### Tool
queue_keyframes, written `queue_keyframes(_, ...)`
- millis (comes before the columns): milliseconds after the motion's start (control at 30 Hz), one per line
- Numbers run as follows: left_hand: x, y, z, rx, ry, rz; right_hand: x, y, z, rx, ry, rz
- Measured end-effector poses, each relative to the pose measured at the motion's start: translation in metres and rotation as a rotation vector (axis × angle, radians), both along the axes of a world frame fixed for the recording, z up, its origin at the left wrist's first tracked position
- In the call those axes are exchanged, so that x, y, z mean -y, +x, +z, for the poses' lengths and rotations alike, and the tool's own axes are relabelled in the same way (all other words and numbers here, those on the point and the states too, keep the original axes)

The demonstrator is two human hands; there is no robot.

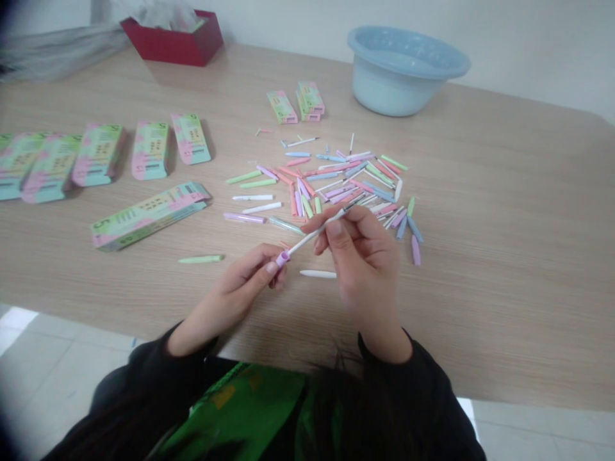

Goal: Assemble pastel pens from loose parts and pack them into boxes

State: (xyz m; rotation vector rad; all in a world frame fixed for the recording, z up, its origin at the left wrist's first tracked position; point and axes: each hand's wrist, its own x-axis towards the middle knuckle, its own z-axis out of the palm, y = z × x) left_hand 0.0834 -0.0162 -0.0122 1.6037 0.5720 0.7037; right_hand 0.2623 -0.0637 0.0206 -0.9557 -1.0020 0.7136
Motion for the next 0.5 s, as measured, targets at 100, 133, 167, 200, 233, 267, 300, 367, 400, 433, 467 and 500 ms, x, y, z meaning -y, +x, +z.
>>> queue_keyframes(100, 0.0, 0.0, 0.001, 0.01, 0.002, -0.011, 0.0, -0.005, 0.0, 0.052, -0.042, 0.045)
queue_keyframes(133, 0.0, 0.0, 0.001, 0.015, -0.001, -0.013, 0.001, -0.007, -0.001, 0.091, -0.068, 0.057)
queue_keyframes(167, 0.0, 0.0, 0.001, 0.024, -0.009, -0.012, 0.001, -0.009, -0.002, 0.143, -0.096, 0.071)
queue_keyframes(200, 0.0, 0.001, 0.001, 0.036, -0.025, -0.009, 0.001, -0.01, -0.003, 0.2, -0.121, 0.088)
queue_keyframes(233, 0.0, 0.001, 0.0, 0.053, -0.048, -0.005, 0.0, -0.011, -0.005, 0.256, -0.138, 0.107)
queue_keyframes(267, 0.0, 0.001, 0.0, 0.068, -0.079, -0.003, 0.0, -0.011, -0.006, 0.302, -0.146, 0.125)
queue_keyframes(300, 0.0, 0.0, 0.0, 0.084, -0.112, -0.001, 0.0, -0.011, -0.008, 0.334, -0.144, 0.142)
queue_keyframes(367, 0.0, 0.0, 0.001, 0.109, -0.17, 0.0, -0.001, -0.01, -0.009, 0.368, -0.134, 0.156)
queue_keyframes(400, 0.0, -0.001, 0.002, 0.114, -0.195, -0.001, -0.002, -0.009, -0.01, 0.373, -0.133, 0.157)
queue_keyframes(433, 0.0, -0.002, 0.003, 0.117, -0.215, -0.003, -0.002, -0.009, -0.01, 0.377, -0.134, 0.159)
queue_keyframes(467, 0.0, -0.003, 0.004, 0.115, -0.227, -0.009, -0.002, -0.008, -0.01, 0.384, -0.137, 0.162)
queue_keyframes(500, 0.0, -0.004, 0.004, 0.11, -0.224, -0.014, -0.002, -0.008, -0.01, 0.392, -0.14, 0.165)
